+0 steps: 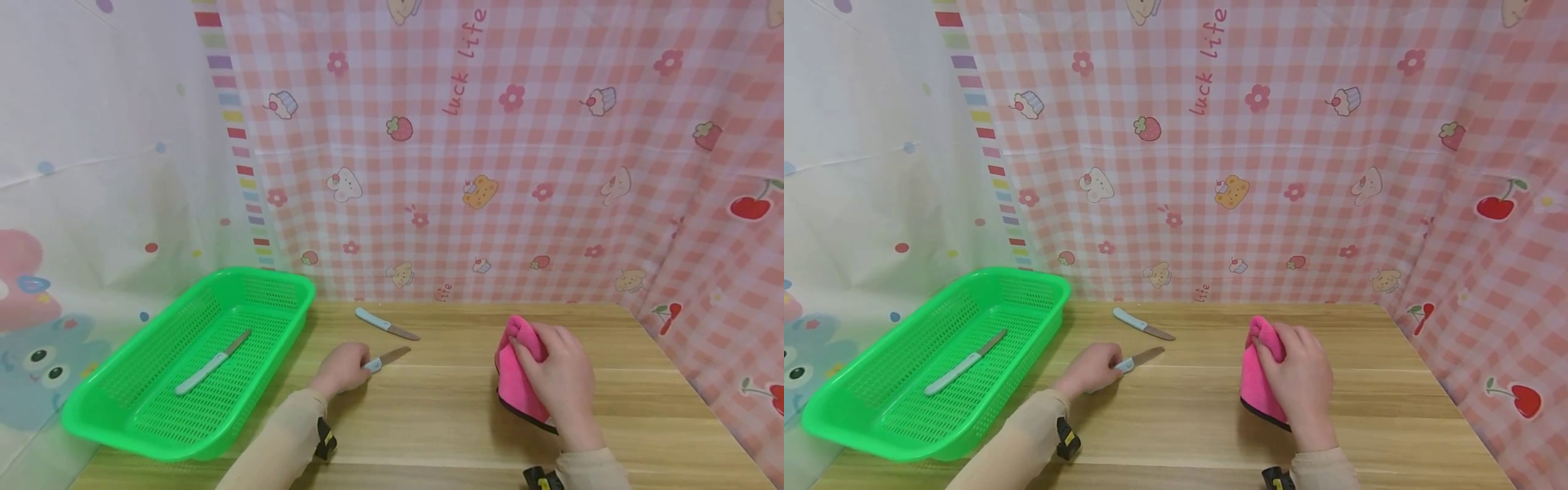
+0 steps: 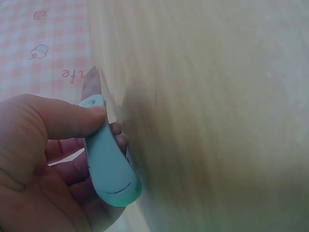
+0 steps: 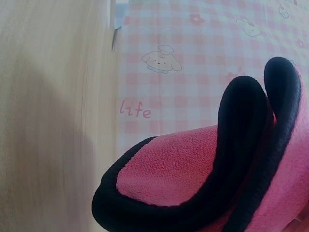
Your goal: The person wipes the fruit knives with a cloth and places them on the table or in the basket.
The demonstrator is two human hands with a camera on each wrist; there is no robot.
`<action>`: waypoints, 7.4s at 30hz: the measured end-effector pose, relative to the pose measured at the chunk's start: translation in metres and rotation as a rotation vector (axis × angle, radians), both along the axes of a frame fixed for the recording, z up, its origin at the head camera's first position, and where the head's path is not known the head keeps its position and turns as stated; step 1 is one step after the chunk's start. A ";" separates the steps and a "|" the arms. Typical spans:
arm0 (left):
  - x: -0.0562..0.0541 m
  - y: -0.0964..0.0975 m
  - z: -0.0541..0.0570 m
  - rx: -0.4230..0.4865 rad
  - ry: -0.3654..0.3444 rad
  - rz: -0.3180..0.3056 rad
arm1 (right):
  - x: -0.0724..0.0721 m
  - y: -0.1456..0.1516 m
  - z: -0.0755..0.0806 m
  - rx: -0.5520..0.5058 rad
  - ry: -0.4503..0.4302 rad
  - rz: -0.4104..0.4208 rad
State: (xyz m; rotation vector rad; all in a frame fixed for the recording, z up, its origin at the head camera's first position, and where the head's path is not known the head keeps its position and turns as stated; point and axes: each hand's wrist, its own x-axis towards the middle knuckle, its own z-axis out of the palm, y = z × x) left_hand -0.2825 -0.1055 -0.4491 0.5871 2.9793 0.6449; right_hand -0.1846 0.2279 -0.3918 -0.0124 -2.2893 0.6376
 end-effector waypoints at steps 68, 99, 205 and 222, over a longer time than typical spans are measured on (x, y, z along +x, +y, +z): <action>0.053 0.051 0.045 0.761 -0.120 -0.097 | -0.020 -0.089 -0.019 0.176 0.278 0.330; 0.061 0.055 0.038 0.829 -0.078 -0.025 | -0.036 -0.078 -0.016 0.116 0.307 0.191; 0.064 0.056 0.032 0.889 -0.083 -0.057 | -0.022 -0.092 -0.023 0.127 0.296 0.239; 0.066 0.058 0.035 0.875 -0.103 -0.046 | -0.025 -0.075 -0.018 0.099 0.303 0.167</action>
